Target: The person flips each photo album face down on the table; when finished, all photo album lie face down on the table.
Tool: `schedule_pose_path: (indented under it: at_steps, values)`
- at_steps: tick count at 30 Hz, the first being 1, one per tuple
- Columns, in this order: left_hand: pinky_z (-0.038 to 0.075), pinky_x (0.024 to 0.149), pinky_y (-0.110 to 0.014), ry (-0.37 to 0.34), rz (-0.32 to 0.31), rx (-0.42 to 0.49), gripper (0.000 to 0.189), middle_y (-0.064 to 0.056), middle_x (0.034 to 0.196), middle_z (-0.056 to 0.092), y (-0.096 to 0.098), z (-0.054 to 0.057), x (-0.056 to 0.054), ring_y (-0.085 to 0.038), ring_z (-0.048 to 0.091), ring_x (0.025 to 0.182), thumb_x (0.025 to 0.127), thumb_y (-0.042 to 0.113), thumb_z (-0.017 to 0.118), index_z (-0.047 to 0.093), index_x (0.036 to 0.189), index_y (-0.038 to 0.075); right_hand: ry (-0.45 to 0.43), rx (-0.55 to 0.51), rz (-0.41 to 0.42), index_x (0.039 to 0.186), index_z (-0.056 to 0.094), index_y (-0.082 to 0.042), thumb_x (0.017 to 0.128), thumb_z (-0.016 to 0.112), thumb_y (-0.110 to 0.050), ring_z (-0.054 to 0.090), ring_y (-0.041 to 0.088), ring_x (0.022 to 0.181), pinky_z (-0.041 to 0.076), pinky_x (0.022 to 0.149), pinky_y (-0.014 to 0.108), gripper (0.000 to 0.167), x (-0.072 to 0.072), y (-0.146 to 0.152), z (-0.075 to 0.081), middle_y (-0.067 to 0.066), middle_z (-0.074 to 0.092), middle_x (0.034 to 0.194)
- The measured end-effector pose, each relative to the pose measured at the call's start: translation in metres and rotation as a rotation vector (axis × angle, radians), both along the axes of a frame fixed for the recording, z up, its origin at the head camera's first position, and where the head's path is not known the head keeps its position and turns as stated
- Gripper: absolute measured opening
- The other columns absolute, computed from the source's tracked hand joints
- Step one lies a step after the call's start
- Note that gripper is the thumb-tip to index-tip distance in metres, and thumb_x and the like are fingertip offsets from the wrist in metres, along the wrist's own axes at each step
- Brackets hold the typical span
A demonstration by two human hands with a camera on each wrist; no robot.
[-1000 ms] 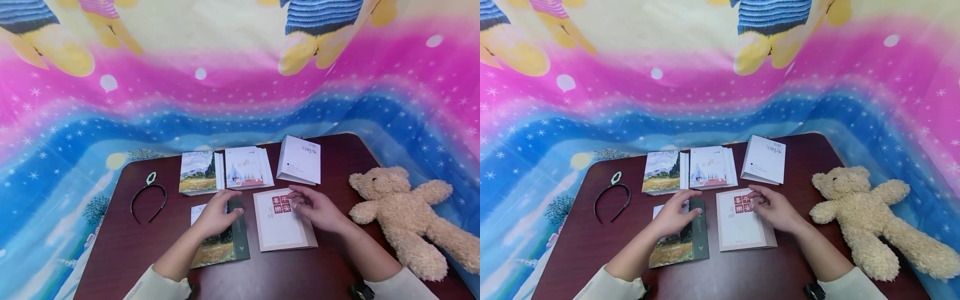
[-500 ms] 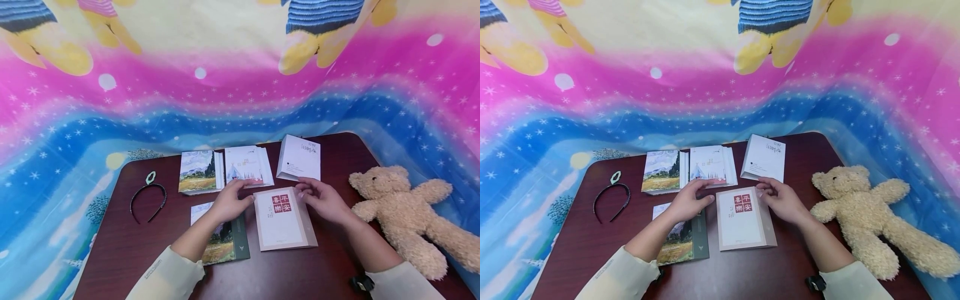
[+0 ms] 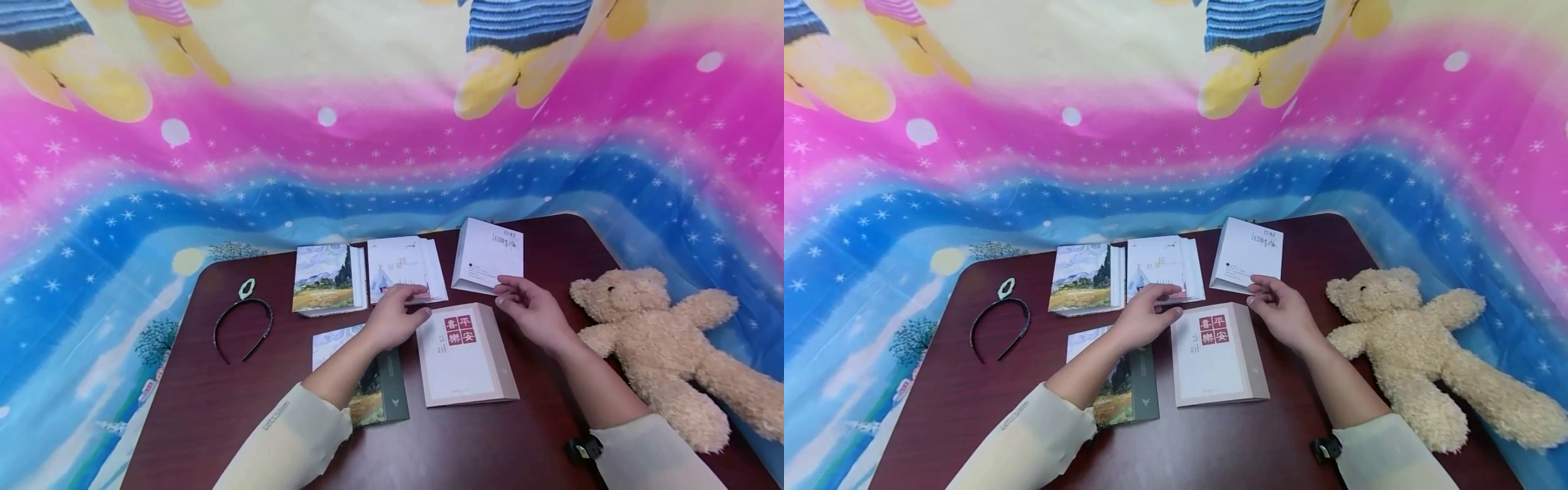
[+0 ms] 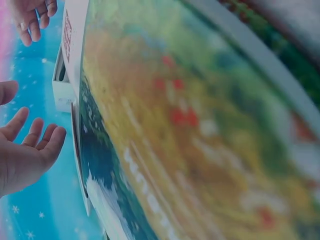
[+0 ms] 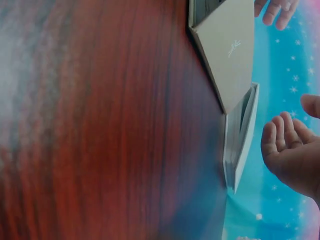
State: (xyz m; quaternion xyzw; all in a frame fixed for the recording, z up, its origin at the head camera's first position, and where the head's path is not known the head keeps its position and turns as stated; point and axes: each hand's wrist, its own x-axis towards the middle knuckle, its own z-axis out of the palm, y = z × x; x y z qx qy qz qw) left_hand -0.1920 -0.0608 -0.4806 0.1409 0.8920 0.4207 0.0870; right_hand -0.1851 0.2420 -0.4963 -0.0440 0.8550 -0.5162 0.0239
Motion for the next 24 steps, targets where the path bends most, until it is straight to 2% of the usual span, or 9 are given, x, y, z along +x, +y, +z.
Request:
schedule_pose_path:
  at_steps: [6, 11, 16, 20, 24]
  values:
    - [0.05, 0.105, -0.046, -0.022, 0.013, 0.038, 0.046, -0.009, 0.14, 0.059, 0.014, -0.002, -0.01, -0.028, 0.06, 0.128, 0.098, 0.031, 0.07, 0.063, 0.142, 0.016, 0.0, 0.002, -0.058, 0.147, 0.053, -0.001, 0.103, 0.063, -0.015, 0.058, 0.032, 0.119, 0.047, 0.083, 0.01, 0.047, -0.006, 0.004, -0.005, 0.021, 0.063, 0.135]
    - [0.054, 0.101, -0.043, -0.042, 0.018, 0.064, 0.048, -0.01, 0.142, 0.057, 0.026, 0.0, -0.018, -0.03, 0.062, 0.126, 0.098, 0.03, 0.07, 0.062, 0.142, 0.014, 0.0, 0.032, -0.087, 0.146, 0.053, -0.002, 0.103, 0.063, -0.018, 0.058, 0.03, 0.12, 0.046, 0.092, 0.022, 0.047, -0.012, 0.005, -0.01, 0.018, 0.063, 0.136]
    - [0.054, 0.101, -0.042, -0.037, 0.019, 0.067, 0.048, -0.009, 0.145, 0.056, 0.037, -0.002, -0.026, -0.029, 0.061, 0.124, 0.098, 0.029, 0.071, 0.061, 0.144, 0.017, -0.013, 0.048, -0.117, 0.146, 0.054, -0.003, 0.103, 0.064, -0.02, 0.058, 0.031, 0.119, 0.048, 0.091, 0.027, 0.048, -0.016, 0.007, -0.011, 0.018, 0.061, 0.139]
    - [0.052, 0.103, -0.044, -0.062, 0.032, 0.062, 0.052, -0.007, 0.15, 0.053, 0.044, -0.003, -0.03, -0.029, 0.058, 0.129, 0.099, 0.031, 0.07, 0.058, 0.148, 0.019, -0.032, 0.055, -0.146, 0.147, 0.053, -0.005, 0.102, 0.065, -0.021, 0.057, 0.031, 0.119, 0.049, 0.092, 0.031, 0.049, -0.021, 0.007, -0.013, 0.018, 0.059, 0.14]
    - [0.05, 0.107, -0.046, -0.103, 0.062, 0.084, 0.054, -0.004, 0.153, 0.051, 0.051, -0.004, -0.035, -0.028, 0.054, 0.136, 0.099, 0.034, 0.07, 0.056, 0.149, 0.021, -0.047, 0.05, -0.174, 0.149, 0.052, -0.007, 0.101, 0.066, -0.023, 0.055, 0.035, 0.122, 0.049, 0.101, 0.045, 0.053, -0.027, 0.008, -0.017, 0.019, 0.055, 0.144]
